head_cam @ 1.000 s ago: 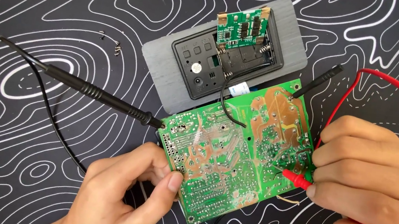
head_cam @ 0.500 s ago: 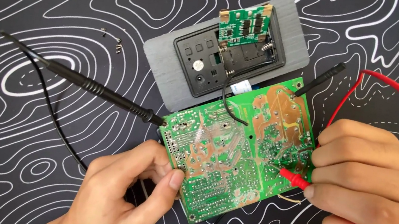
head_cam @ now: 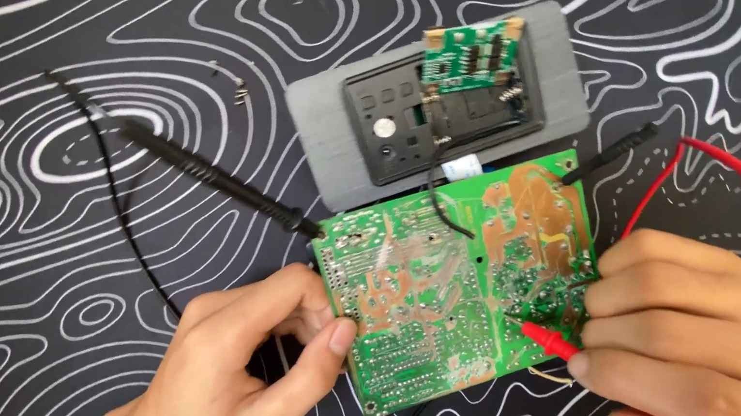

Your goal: Testing various points on a circuit board using a multimeter probe to check for continuity or voltage.

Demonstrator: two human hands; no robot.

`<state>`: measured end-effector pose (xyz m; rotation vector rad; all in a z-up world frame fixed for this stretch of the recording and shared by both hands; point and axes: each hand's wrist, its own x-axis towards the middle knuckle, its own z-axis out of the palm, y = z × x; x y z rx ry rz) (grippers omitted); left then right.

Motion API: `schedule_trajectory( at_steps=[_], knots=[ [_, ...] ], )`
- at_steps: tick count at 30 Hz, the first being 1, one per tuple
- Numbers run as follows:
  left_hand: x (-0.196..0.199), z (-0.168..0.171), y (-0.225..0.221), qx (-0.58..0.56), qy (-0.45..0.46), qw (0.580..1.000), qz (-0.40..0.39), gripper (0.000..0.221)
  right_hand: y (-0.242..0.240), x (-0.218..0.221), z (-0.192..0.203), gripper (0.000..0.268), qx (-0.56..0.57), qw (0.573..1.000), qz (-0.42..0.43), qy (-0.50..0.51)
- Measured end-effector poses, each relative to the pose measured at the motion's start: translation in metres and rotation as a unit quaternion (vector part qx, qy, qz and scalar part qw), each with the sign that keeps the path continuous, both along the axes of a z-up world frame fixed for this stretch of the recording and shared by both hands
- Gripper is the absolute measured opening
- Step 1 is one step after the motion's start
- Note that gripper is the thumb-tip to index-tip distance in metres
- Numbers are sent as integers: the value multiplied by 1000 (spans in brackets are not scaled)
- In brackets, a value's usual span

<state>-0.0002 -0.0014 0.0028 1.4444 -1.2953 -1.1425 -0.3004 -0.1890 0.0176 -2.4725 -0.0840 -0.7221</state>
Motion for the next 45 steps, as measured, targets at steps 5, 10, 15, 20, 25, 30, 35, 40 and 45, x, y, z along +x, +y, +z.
schedule_trajectory(
  at_steps=[5, 10, 15, 20, 25, 30, 35, 40, 45],
  knots=[
    [-5, 3, 2, 52, -7, 998, 22, 25, -1, 2, 18, 29, 25, 999, 16, 35],
    [-8, 1, 5, 90, -49, 994, 47, 30, -5, 2, 24, 24, 28, 995, 57, 81],
    [-3, -1, 2, 35, 1, 999, 13, 22, -4, 1, 15, 18, 22, 996, 62, 66],
    [0, -3, 1, -12, -9, 1000, 9, 20, 6, 8, 8, 14, 11, 999, 12, 45],
    [7, 2, 0, -47, -8, 999, 0, 21, 17, -1, -2, 26, 27, 996, -23, 78],
    [11, 4, 2, -32, 49, 998, -27, 22, 22, 4, -1, 40, -30, 996, 2, 86],
    [13, 2, 5, -38, 56, 997, -28, 22, 21, -2, -1, 42, -54, 992, 16, 111],
    [11, 2, 3, -51, 40, 997, -34, 22, 21, -1, -6, 42, -56, 994, 4, 93],
    [9, 1, 1, -50, 24, 998, -22, 22, 26, 8, -6, 42, -51, 998, -17, 45]
  ],
)
